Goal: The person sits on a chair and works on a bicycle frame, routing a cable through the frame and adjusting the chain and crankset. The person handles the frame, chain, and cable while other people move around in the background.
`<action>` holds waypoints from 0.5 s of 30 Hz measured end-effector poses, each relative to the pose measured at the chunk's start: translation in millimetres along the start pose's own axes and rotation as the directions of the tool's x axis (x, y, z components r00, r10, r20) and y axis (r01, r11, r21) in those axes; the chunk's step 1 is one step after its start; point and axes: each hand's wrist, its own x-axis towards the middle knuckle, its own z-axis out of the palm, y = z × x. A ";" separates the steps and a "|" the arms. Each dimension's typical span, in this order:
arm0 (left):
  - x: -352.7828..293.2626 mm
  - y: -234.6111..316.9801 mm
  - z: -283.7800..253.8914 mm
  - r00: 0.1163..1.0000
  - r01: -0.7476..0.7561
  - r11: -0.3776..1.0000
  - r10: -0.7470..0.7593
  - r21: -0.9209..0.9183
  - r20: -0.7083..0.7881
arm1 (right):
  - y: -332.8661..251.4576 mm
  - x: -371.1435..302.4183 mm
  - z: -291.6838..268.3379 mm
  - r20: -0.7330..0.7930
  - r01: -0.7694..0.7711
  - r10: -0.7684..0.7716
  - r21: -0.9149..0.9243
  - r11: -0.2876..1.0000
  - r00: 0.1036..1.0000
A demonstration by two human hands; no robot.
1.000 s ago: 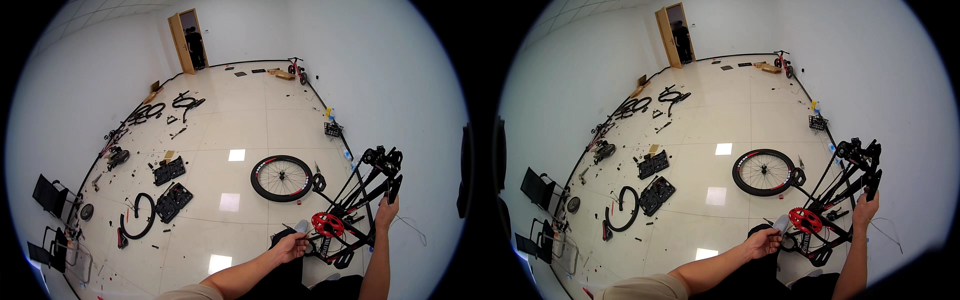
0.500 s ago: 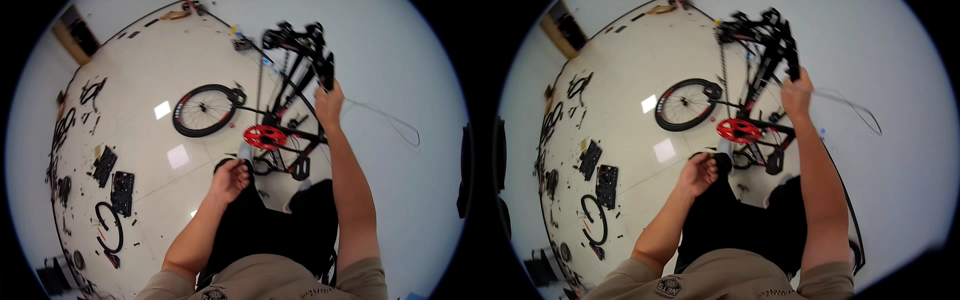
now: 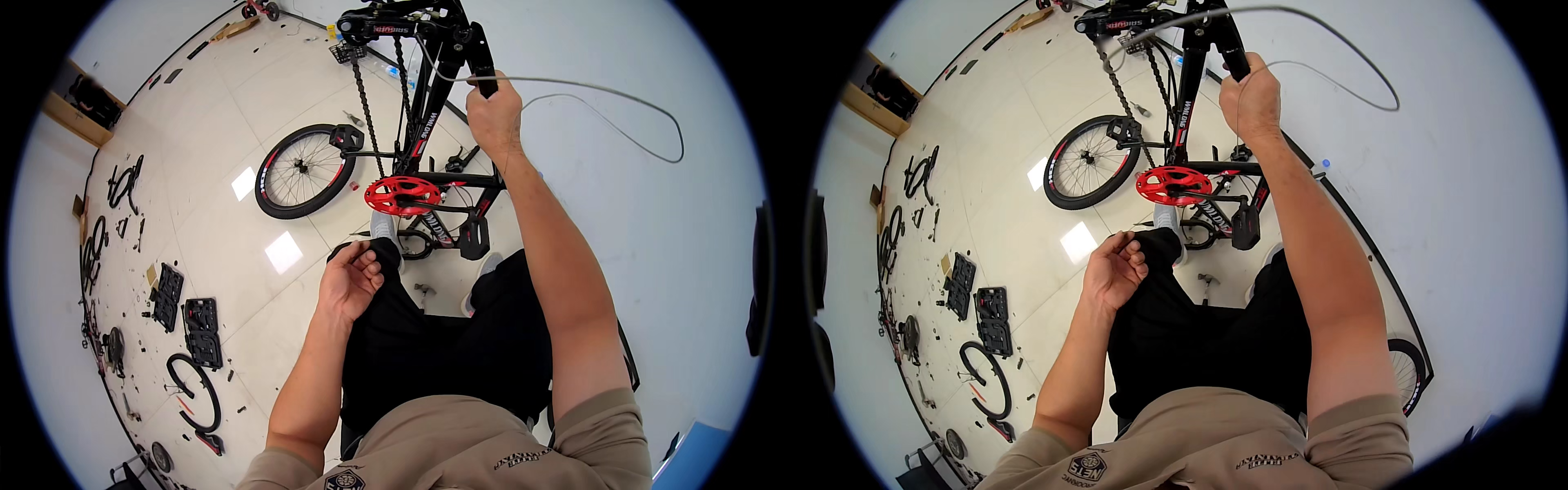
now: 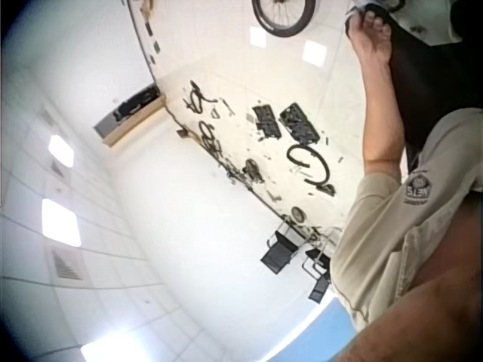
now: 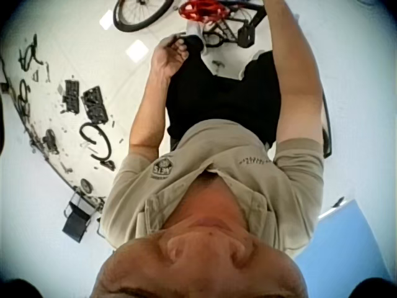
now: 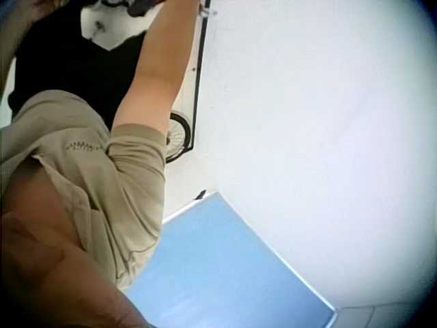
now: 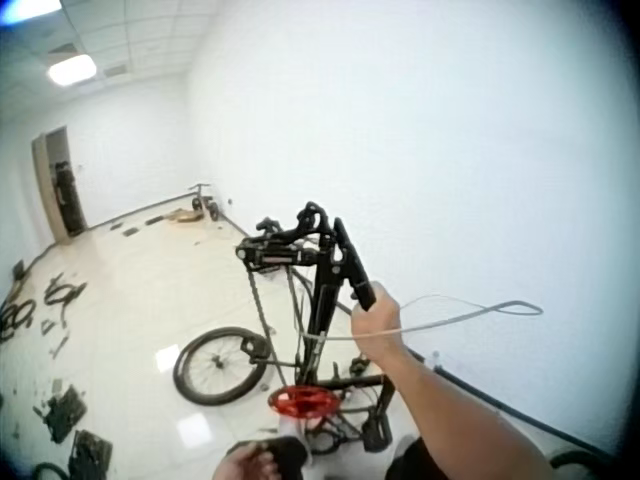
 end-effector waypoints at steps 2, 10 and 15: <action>0.0 -0.8 0.0 1.000 0.001 1.000 -0.001 -0.006 0.008 | 1.0 -0.4 0.0 -0.010 0.007 -0.007 -0.005 1.000 1.000; -0.2 -1.4 0.9 1.000 0.001 1.000 -0.001 -0.011 0.028 | 12.6 4.3 1.9 -0.027 0.115 -0.116 -0.026 0.993 0.993; 0.1 -1.0 2.6 1.000 0.009 1.000 -0.009 -0.024 0.014 | 13.5 6.1 -1.1 0.022 0.055 -0.055 0.024 0.998 0.998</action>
